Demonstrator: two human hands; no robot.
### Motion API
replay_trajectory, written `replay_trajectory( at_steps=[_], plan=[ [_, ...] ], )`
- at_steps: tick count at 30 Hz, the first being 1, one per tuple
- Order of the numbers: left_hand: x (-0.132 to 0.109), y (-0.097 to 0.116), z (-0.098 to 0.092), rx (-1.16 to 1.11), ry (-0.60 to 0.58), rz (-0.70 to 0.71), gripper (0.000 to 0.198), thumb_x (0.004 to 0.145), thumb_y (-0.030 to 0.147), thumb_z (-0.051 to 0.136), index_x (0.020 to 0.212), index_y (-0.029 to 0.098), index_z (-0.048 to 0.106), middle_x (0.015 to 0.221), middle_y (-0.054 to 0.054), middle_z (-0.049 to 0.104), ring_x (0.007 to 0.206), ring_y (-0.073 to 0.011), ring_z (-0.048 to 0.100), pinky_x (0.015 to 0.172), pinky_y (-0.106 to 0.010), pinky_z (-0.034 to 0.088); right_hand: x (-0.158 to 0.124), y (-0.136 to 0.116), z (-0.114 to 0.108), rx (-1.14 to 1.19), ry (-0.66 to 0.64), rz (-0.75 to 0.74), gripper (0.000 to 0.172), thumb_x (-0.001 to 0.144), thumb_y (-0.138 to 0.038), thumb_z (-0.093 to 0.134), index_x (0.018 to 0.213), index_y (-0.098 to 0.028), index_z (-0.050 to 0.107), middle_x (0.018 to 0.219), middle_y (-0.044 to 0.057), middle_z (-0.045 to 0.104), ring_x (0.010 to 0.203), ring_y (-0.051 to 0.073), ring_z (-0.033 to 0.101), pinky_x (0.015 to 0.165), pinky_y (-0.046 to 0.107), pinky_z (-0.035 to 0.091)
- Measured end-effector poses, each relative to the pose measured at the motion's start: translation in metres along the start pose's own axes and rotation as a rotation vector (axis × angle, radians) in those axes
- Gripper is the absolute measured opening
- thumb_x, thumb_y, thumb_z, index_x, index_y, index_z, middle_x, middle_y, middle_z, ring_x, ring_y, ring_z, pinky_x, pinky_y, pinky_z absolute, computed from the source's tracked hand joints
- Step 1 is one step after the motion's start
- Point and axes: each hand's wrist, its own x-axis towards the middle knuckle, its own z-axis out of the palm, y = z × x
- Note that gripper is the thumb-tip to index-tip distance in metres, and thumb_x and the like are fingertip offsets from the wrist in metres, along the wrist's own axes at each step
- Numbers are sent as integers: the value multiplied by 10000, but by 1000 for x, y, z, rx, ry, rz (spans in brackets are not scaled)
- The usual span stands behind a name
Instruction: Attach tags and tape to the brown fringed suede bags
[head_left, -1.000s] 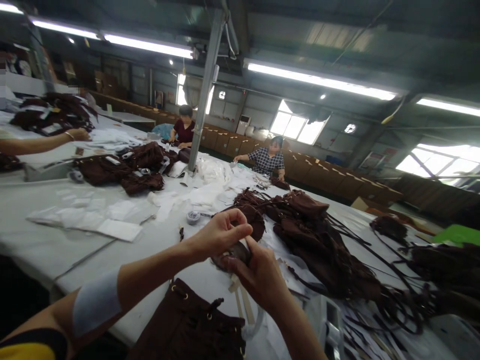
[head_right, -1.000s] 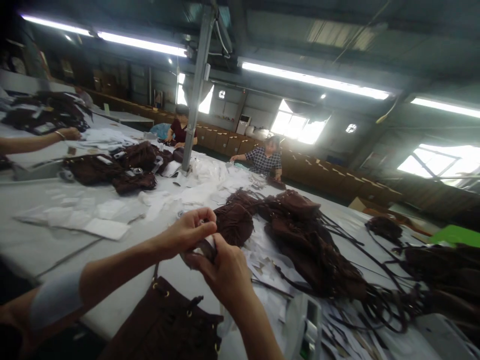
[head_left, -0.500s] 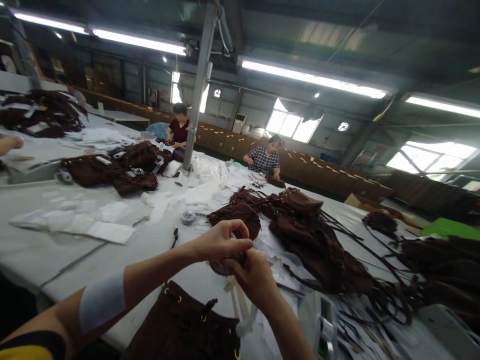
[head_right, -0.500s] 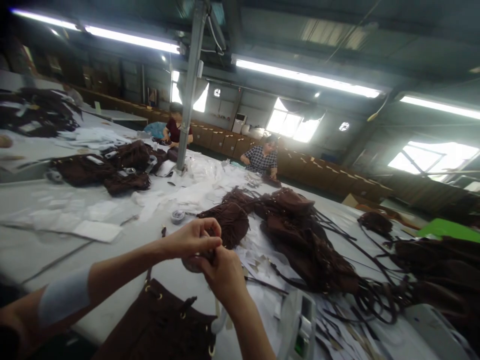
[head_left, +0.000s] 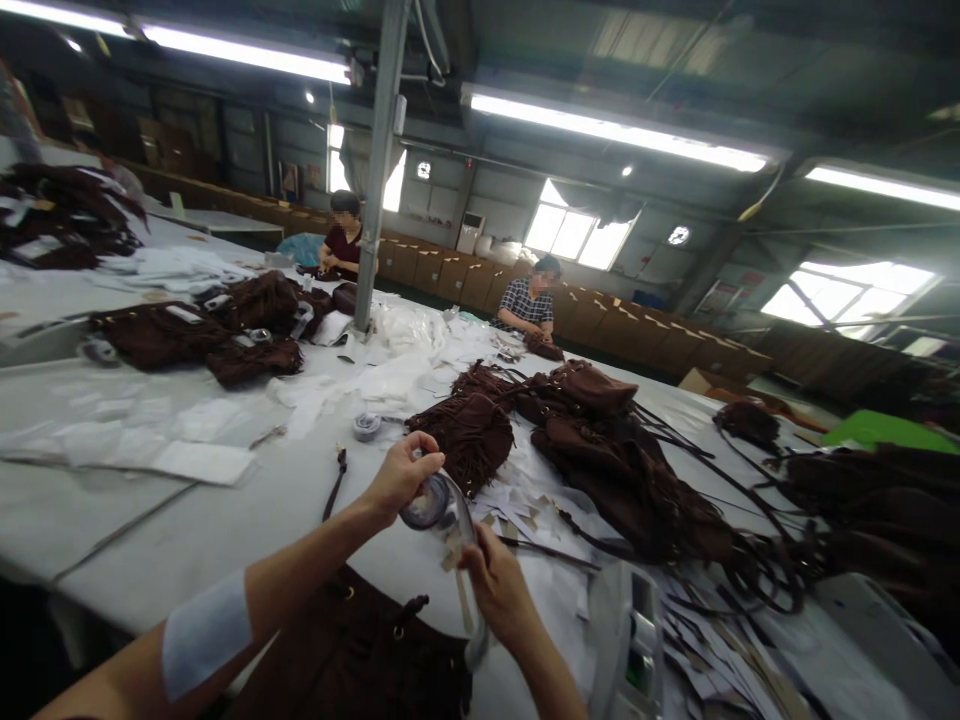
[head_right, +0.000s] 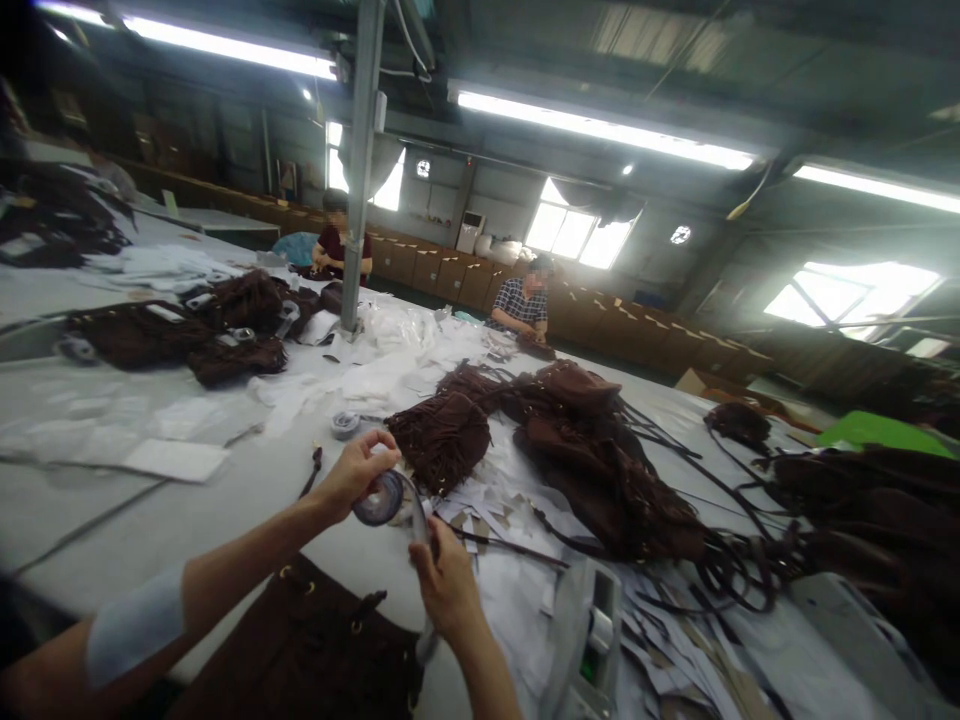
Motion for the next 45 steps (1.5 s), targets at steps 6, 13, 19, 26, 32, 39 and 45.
replay_trajectory(
  at_steps=[6, 13, 19, 26, 32, 39, 45],
  plan=[
    [1, 10, 21, 78, -172, 81, 311, 684, 364, 696, 801, 198, 460, 448, 120, 375, 330, -30, 276, 326, -128, 176, 31, -30, -9, 48, 36, -65, 621, 837, -691, 342, 1028, -155, 590, 710, 30, 620, 631, 181, 592, 584, 262, 440],
    [-10, -17, 11, 15, 26, -26, 334, 775, 526, 526, 853, 224, 408, 505, 119, 369, 334, -60, 290, 326, -169, 208, 9, -22, 29, -51, 155, 32, 430, 926, -522, 341, 919, -171, 590, 733, 59, 678, 659, 195, 636, 570, 253, 394],
    [-18, 6, -2, 677, -501, -31, 275, 724, 441, 663, 815, 183, 629, 481, 62, 510, 465, -117, 457, 453, -210, 299, 6, -30, 7, -572, -163, -107, 351, 882, -474, 479, 836, -172, 652, 729, 100, 717, 668, 243, 662, 544, 279, 335],
    [-15, -19, 13, 266, -164, 2, 352, 722, 502, 644, 734, 170, 527, 585, 63, 476, 474, -79, 416, 444, -181, 333, 7, -30, 16, -200, 54, 61, 378, 787, -551, 595, 838, -179, 635, 649, 7, 653, 582, 155, 583, 519, 226, 341],
    [-14, -45, -7, 137, -82, -112, 426, 771, 608, 535, 805, 186, 495, 546, 81, 425, 397, -68, 337, 371, -172, 264, -9, -4, 31, -14, 53, 114, 373, 903, -491, 431, 941, -179, 631, 780, 37, 682, 708, 172, 624, 614, 235, 408],
    [-11, -35, -25, 616, -672, -152, 357, 783, 518, 574, 879, 178, 619, 675, 15, 581, 562, -121, 490, 497, -201, 351, -8, 2, 32, -214, -148, 52, 266, 749, -445, 669, 845, -197, 683, 692, 29, 691, 640, 184, 631, 547, 237, 381],
    [-7, -47, -31, 427, -376, -297, 404, 732, 554, 614, 851, 185, 504, 480, 121, 321, 354, -47, 281, 357, -151, 221, 3, 22, -70, 12, 303, 163, 600, 894, -600, 302, 1131, -135, 598, 836, 77, 686, 754, 177, 624, 706, 298, 469]
  ],
)
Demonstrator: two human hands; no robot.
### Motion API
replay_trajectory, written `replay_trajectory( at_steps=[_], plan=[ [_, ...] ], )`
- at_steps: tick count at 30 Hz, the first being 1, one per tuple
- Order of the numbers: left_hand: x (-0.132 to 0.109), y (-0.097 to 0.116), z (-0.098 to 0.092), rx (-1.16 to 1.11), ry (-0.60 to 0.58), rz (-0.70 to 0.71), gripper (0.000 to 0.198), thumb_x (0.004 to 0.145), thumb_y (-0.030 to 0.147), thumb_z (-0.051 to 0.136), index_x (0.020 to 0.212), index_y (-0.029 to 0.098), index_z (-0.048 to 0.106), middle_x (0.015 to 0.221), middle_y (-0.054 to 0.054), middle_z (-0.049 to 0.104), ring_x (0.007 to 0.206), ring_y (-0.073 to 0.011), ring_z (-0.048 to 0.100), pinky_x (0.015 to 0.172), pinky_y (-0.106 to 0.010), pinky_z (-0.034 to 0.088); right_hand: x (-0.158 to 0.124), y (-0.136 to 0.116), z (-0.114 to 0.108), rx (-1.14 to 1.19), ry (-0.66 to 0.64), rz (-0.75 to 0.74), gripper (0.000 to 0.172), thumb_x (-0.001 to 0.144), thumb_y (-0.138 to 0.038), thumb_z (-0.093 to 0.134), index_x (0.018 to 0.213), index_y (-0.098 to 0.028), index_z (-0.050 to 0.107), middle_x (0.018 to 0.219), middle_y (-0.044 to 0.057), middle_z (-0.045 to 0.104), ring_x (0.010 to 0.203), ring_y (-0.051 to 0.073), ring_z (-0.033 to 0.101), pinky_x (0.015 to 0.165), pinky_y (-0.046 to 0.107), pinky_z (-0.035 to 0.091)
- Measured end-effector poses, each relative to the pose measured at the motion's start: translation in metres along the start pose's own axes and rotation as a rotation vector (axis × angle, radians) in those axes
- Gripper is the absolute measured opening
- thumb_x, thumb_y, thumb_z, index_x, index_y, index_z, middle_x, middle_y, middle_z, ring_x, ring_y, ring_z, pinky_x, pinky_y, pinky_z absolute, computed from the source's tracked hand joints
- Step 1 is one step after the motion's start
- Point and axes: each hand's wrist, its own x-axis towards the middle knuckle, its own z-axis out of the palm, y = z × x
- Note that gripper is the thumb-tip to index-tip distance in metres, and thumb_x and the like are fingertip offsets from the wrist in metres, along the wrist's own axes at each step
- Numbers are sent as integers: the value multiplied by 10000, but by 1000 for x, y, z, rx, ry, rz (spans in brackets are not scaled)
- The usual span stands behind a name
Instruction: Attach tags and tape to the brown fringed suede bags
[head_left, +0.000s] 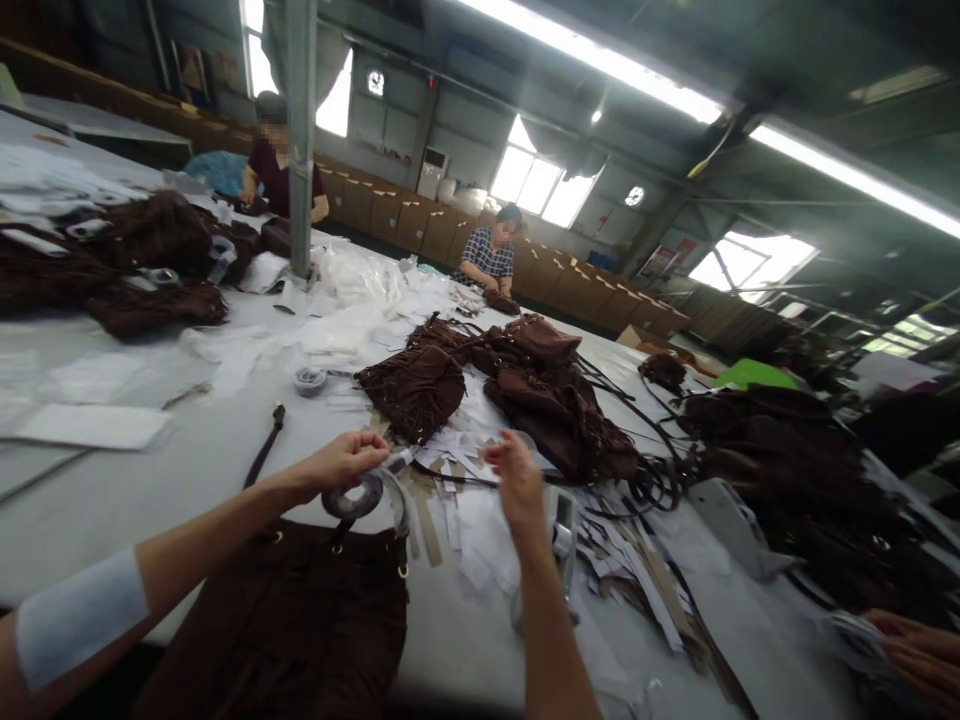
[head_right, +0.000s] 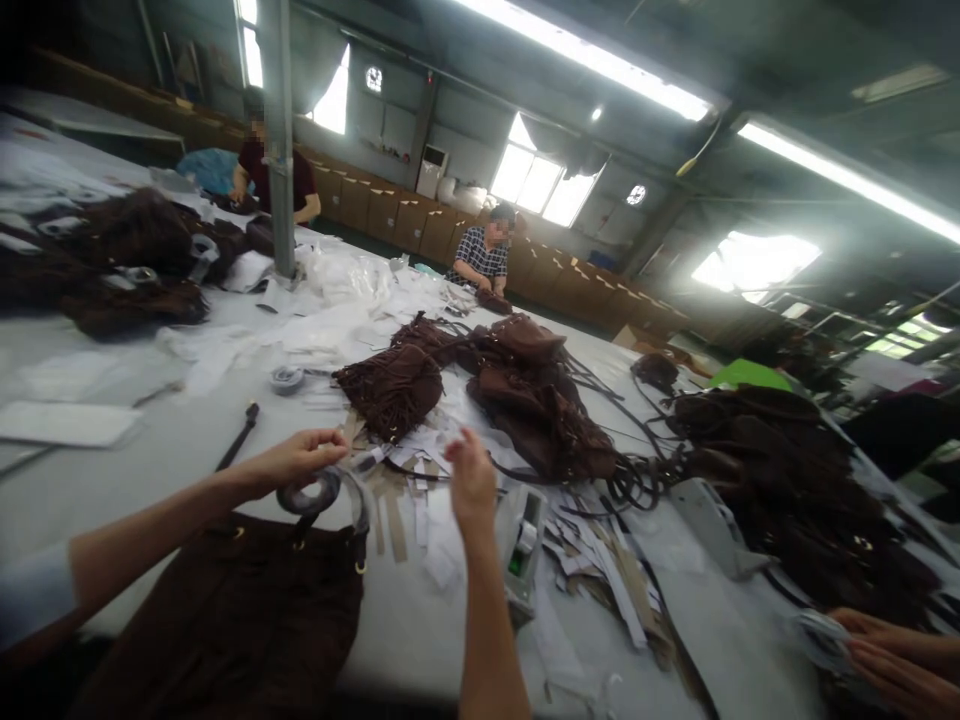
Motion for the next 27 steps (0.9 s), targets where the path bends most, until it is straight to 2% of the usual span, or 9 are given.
replay_trajectory(
  at_steps=[3, 5, 8, 10, 13, 16, 19, 24, 27],
  plan=[
    [1, 4, -4, -8, -45, 1, 402, 733, 537, 627, 875, 183, 502, 473, 111, 382, 346, -51, 335, 348, -138, 236, 6, 4, -21, 41, 237, 56, 671, 922, -592, 163, 1162, -115, 569, 909, 112, 673, 842, 195, 620, 792, 346, 464],
    [1, 11, -2, 6, -112, 17, 389, 745, 519, 626, 895, 180, 509, 478, 95, 437, 350, -60, 380, 349, -138, 267, 0, -2, -3, 82, 136, 48, 629, 917, -599, 224, 1073, -134, 618, 888, 109, 682, 831, 203, 633, 792, 350, 473],
    [3, 18, 4, 32, -183, 55, 384, 758, 507, 621, 926, 177, 517, 473, 85, 471, 348, -72, 413, 346, -146, 300, -16, -10, 51, 65, -98, -115, 575, 929, -577, 235, 1022, -183, 644, 1012, 103, 673, 964, 209, 611, 865, 347, 452],
    [7, 18, 7, -2, -139, 104, 384, 756, 511, 626, 911, 179, 511, 471, 89, 462, 342, -62, 391, 337, -138, 276, -27, -8, 85, 74, -195, -170, 568, 927, -585, 229, 1051, -198, 625, 979, 81, 673, 937, 195, 616, 830, 317, 463],
    [14, 11, 4, -155, 36, 179, 392, 734, 525, 646, 845, 194, 467, 485, 111, 408, 335, -31, 307, 331, -124, 218, -39, 10, 116, 179, -263, -28, 544, 872, -646, 343, 967, -174, 597, 713, 20, 631, 654, 164, 605, 606, 254, 461],
    [20, 2, -4, -240, 124, 164, 421, 707, 539, 666, 802, 203, 431, 491, 130, 346, 330, -15, 237, 328, -120, 192, -47, 31, 122, 277, -232, 112, 560, 876, -660, 293, 779, -175, 555, 642, 6, 573, 585, 149, 554, 535, 242, 425],
    [23, -9, -9, -235, 109, 131, 430, 701, 544, 672, 780, 203, 422, 494, 133, 326, 334, -10, 226, 331, -117, 194, -57, 44, 120, 315, -240, 170, 559, 895, -634, 279, 712, -181, 551, 647, 13, 581, 607, 144, 561, 551, 239, 432],
    [12, -40, 1, -213, 51, 83, 443, 686, 556, 683, 787, 211, 423, 464, 147, 266, 323, -17, 177, 314, -129, 159, -93, 68, 126, 378, -289, 306, 639, 880, -666, 247, 527, -212, 525, 354, -34, 401, 331, 128, 416, 374, 237, 340],
    [2, -64, 10, -148, 35, 52, 456, 710, 609, 624, 814, 216, 415, 452, 147, 278, 331, -29, 166, 316, -142, 154, -103, 83, 115, 357, -329, 294, 660, 845, -707, 276, 537, -209, 580, 373, 5, 500, 347, 160, 488, 368, 261, 386]
  ],
)
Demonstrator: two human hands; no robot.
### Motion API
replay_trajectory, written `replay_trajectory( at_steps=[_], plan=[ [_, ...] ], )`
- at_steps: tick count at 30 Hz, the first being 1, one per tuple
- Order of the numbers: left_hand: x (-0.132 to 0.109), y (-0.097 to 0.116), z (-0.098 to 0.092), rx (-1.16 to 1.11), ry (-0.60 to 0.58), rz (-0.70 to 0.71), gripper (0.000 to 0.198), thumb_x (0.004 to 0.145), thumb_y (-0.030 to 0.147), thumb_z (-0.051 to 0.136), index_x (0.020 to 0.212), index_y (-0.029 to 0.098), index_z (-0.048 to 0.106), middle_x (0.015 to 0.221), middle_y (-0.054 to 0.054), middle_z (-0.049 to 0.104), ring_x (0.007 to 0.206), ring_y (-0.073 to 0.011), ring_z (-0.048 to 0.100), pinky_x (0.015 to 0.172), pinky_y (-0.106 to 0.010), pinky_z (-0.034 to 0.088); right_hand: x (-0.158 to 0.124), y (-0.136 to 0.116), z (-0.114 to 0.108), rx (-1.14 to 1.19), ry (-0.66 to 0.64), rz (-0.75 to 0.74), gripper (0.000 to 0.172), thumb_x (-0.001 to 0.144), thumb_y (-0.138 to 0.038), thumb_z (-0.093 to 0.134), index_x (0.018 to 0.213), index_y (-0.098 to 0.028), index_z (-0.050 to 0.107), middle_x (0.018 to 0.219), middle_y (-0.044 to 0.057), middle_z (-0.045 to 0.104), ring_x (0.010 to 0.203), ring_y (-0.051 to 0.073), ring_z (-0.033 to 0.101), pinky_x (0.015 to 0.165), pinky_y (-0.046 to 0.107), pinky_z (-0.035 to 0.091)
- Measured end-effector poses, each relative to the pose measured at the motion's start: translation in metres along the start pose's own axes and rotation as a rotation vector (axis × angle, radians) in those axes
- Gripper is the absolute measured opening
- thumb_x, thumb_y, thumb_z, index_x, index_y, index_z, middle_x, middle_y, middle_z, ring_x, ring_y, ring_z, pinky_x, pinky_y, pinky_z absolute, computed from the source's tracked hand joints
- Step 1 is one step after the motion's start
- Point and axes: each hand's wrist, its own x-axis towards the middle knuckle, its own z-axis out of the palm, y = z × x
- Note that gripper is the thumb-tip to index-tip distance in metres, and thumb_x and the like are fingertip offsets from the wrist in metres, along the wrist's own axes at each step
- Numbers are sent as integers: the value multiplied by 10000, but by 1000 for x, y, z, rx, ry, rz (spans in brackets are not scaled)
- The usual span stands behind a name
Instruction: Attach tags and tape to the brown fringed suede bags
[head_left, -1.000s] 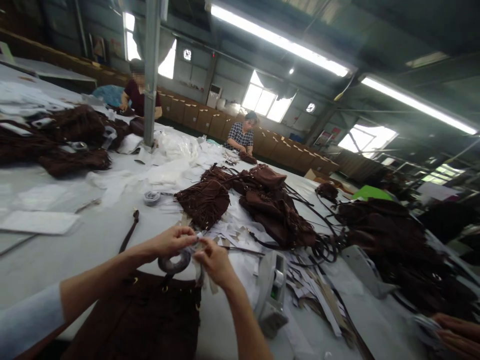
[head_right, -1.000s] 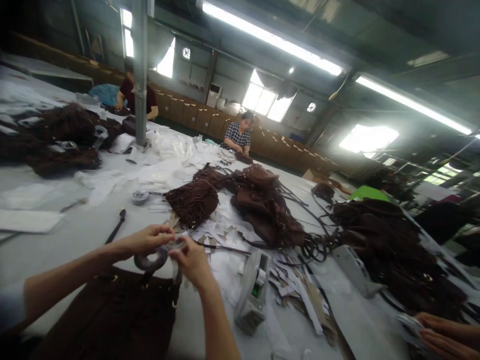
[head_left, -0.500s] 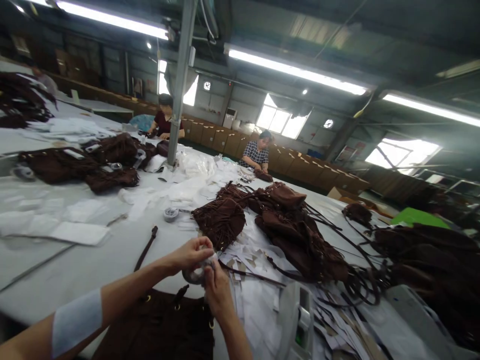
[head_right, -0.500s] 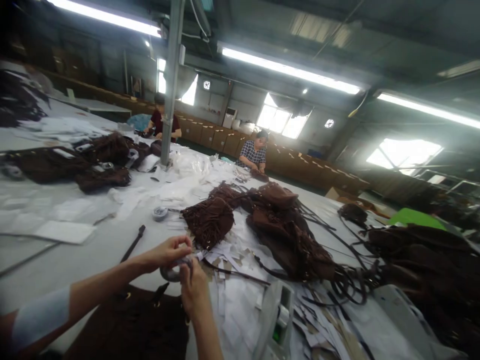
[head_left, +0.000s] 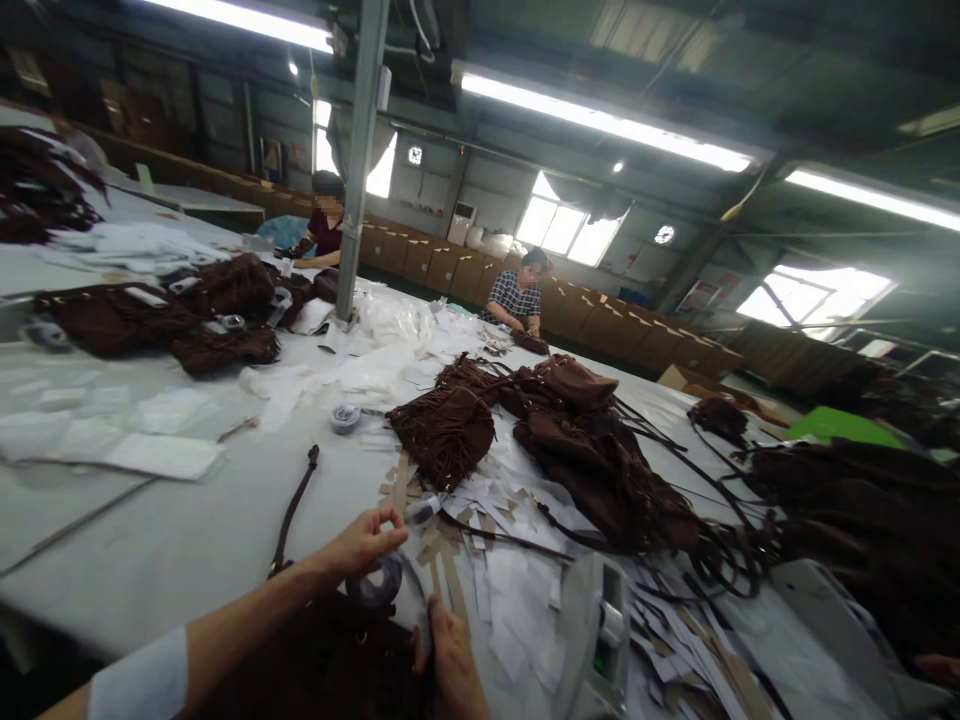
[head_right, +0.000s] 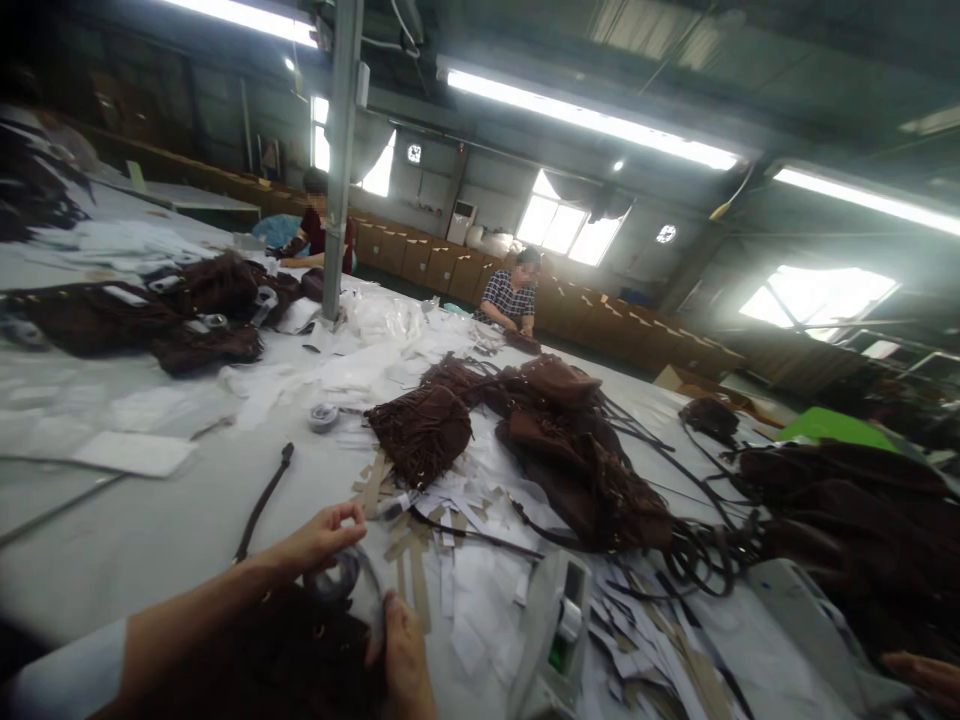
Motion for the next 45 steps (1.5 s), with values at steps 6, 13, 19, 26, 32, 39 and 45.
replay_trajectory(
  at_steps=[6, 13, 19, 26, 32, 39, 45],
  plan=[
    [-2, 6, 7, 149, -116, 59, 430, 718, 552, 651, 876, 191, 480, 426, 127, 333, 358, -49, 250, 358, -160, 137, 11, -61, -23, -434, 233, -324, 484, 842, -530, 515, 1158, -169, 582, 1168, 132, 635, 1096, 265, 581, 914, 402, 462],
    [-2, 20, 17, 76, 2, 157, 470, 749, 601, 590, 918, 182, 461, 463, 124, 304, 382, -51, 254, 366, -157, 161, 10, -72, 21, -609, 100, -273, 345, 886, -446, 473, 1061, -171, 586, 830, 88, 705, 744, 252, 672, 611, 314, 490],
    [-20, 1, 30, -160, 81, 42, 579, 710, 726, 524, 954, 214, 408, 447, 135, 307, 331, -55, 220, 335, -166, 173, -8, -49, 25, -652, 130, -332, 364, 941, -475, 331, 986, -206, 572, 739, 60, 690, 676, 229, 667, 541, 288, 438],
    [-35, 32, -17, 189, -338, -63, 513, 749, 659, 543, 634, 160, 563, 559, 26, 473, 500, -99, 392, 467, -194, 314, -7, -42, 14, -885, 117, -416, 382, 967, -455, 252, 916, -216, 545, 640, 41, 673, 561, 225, 651, 474, 295, 365],
    [-53, 47, -27, 147, -410, -334, 392, 704, 592, 651, 729, 208, 577, 523, 44, 481, 372, -91, 363, 334, -193, 210, -11, -45, 20, -1014, 114, -547, 400, 977, -443, 226, 855, -218, 532, 575, 24, 662, 469, 208, 630, 427, 291, 313],
    [-63, 33, -14, -252, -521, -452, 394, 738, 576, 644, 862, 229, 504, 687, 10, 623, 288, -54, 378, 263, -176, 165, -17, -51, 15, -988, 64, -572, 383, 971, -451, 248, 871, -217, 534, 627, 23, 681, 525, 221, 654, 454, 292, 359],
    [-56, 25, -9, -292, -482, -432, 335, 781, 505, 634, 782, 187, 528, 580, 29, 568, 266, -19, 241, 266, -180, 89, -16, -45, 15, -923, 35, -503, 395, 964, -445, 267, 891, -204, 571, 649, 39, 679, 571, 219, 660, 496, 283, 419]
  ],
)
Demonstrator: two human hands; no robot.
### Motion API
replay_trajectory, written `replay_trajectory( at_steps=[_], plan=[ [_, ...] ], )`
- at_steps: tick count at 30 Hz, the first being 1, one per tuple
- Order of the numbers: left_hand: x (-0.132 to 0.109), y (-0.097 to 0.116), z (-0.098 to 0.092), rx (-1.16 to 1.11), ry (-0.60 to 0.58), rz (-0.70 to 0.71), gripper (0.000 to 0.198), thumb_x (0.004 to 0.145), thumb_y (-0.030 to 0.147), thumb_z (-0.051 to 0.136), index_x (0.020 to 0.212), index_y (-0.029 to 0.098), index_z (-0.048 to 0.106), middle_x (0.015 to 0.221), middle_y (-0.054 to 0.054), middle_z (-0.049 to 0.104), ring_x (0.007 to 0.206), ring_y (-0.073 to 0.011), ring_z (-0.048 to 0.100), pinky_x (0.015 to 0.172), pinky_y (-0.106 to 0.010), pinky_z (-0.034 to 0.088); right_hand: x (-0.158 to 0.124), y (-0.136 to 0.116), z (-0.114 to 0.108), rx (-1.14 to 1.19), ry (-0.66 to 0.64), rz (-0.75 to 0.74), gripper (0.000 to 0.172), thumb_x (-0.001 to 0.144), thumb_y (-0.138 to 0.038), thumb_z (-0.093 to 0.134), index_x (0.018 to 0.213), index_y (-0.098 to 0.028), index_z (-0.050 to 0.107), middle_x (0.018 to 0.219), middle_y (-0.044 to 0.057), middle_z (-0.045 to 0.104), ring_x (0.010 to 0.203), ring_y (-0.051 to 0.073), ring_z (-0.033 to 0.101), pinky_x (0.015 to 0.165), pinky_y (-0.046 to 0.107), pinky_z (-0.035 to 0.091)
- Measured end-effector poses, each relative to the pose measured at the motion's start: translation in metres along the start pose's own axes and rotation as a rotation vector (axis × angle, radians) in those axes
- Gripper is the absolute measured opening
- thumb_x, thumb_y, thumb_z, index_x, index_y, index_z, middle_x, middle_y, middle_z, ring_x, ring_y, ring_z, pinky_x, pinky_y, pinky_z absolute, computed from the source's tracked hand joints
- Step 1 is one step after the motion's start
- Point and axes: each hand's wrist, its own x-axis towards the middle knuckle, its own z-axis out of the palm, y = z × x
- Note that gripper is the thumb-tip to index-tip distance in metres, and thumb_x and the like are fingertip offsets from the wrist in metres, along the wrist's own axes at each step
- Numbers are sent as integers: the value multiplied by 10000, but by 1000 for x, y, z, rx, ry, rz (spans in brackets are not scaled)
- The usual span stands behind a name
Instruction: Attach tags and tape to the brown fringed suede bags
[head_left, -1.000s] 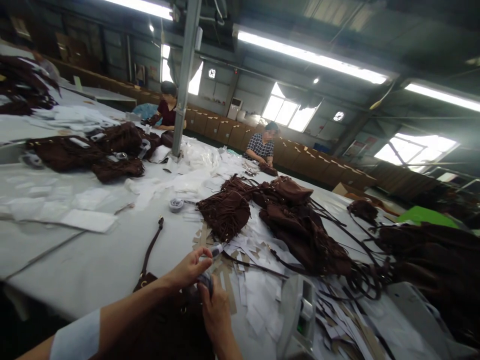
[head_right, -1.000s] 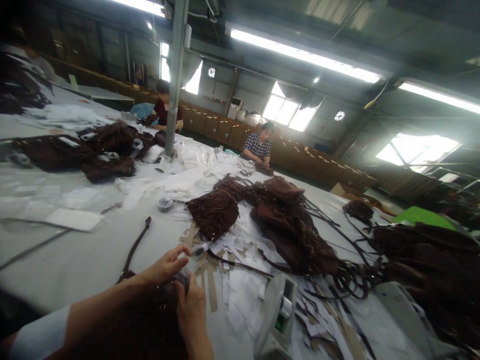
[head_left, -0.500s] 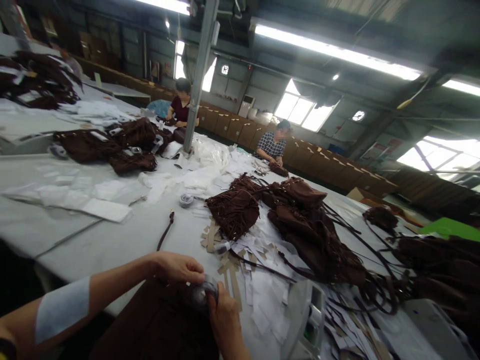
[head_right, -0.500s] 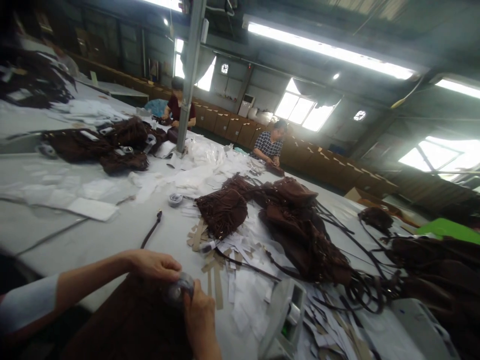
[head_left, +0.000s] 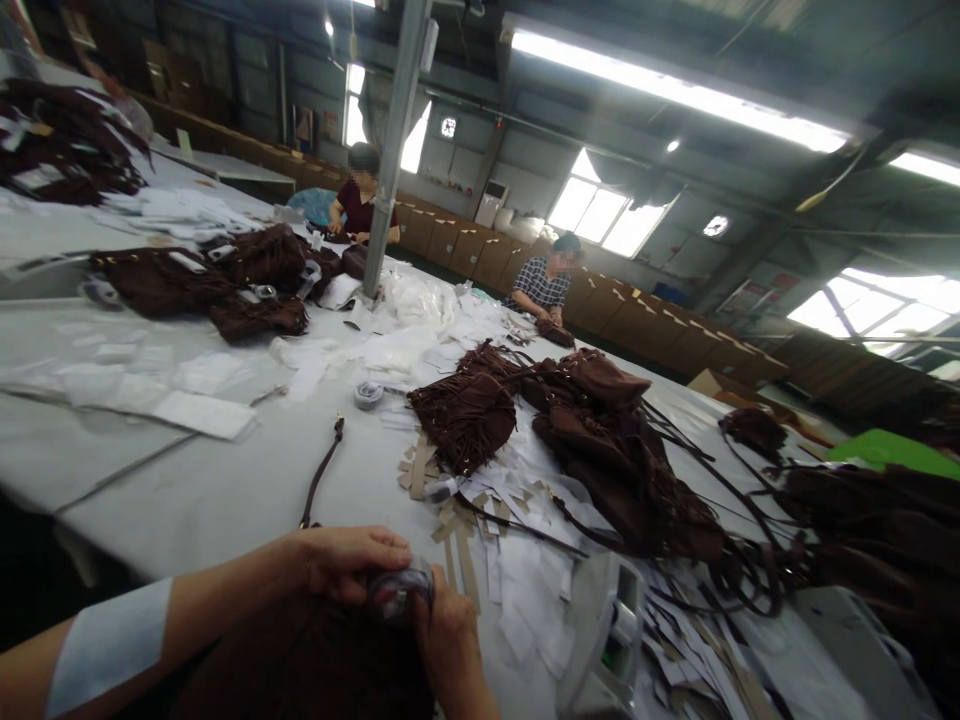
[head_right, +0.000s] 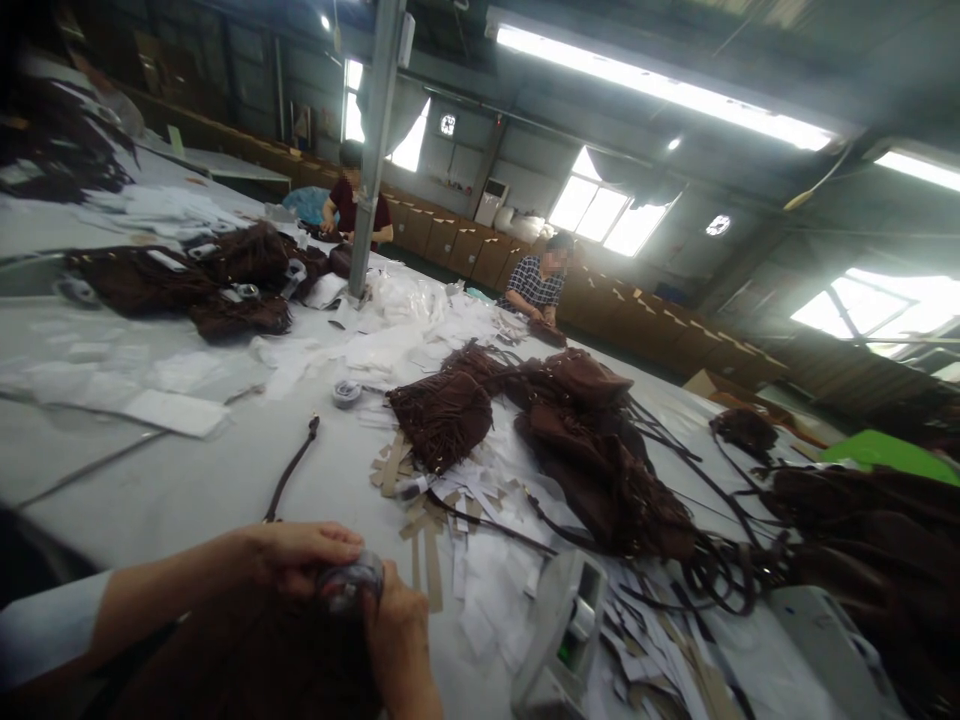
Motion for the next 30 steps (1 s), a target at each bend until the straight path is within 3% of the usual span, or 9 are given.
replay_trajectory(
  at_steps=[4, 6, 9, 11, 16, 21, 26, 30],
  plan=[
    [9, 10, -11, 30, 159, 102, 378, 711, 494, 708, 772, 173, 518, 559, 52, 541, 290, -9, 266, 283, -169, 83, 2, 16, -10, 213, 43, 97, 405, 916, -509, 384, 1097, -193, 561, 947, 76, 695, 840, 208, 668, 700, 277, 500],
    [11, 17, -18, 21, 229, 137, 399, 702, 512, 705, 780, 173, 509, 566, 54, 550, 283, 1, 239, 291, -172, 51, 5, 33, -18, 252, 83, 231, 434, 911, -507, 378, 1134, -183, 562, 1031, 87, 674, 902, 196, 646, 764, 268, 495],
    [15, 20, -25, -12, 271, 117, 406, 704, 525, 693, 761, 177, 491, 575, 52, 562, 274, 10, 194, 301, -178, 11, 13, 61, -19, 165, 103, 458, 393, 924, -409, 330, 983, -181, 644, 930, 92, 685, 848, 201, 641, 767, 281, 472],
    [17, 14, -26, -31, 270, 89, 410, 703, 531, 689, 728, 175, 486, 556, 55, 552, 272, 8, 191, 302, -180, 4, 20, 73, -10, 101, 94, 532, 351, 896, -361, 369, 882, -181, 670, 862, 105, 683, 823, 228, 636, 766, 312, 453],
    [14, 0, -30, -104, 277, 109, 405, 718, 536, 670, 709, 165, 507, 527, 59, 525, 279, 4, 171, 308, -182, 0, 36, 77, 21, 58, 71, 624, 140, 723, -279, 586, 782, -171, 651, 872, 132, 661, 833, 275, 619, 714, 327, 424],
    [5, 7, -37, -78, 345, 99, 396, 697, 524, 697, 753, 170, 530, 605, 34, 583, 296, 4, 179, 319, -182, -17, 37, 78, 11, 180, 55, 616, 59, 686, -241, 573, 674, -201, 613, 651, 49, 645, 697, 230, 613, 664, 297, 404],
    [10, 9, -37, -95, 396, 59, 422, 670, 546, 701, 768, 166, 546, 593, 32, 571, 303, 5, 170, 337, -179, -35, 14, 79, -20, 357, 120, 646, 241, 739, -392, 531, 781, -187, 651, 687, 53, 676, 693, 224, 630, 644, 296, 432],
    [22, 4, -34, -203, 352, 24, 449, 662, 560, 695, 706, 145, 529, 553, 43, 511, 320, 11, 152, 344, -169, -11, -9, 52, -33, 589, 140, 696, 505, 792, -602, 434, 925, -147, 608, 656, 46, 647, 558, 182, 617, 501, 262, 449]
  ],
)
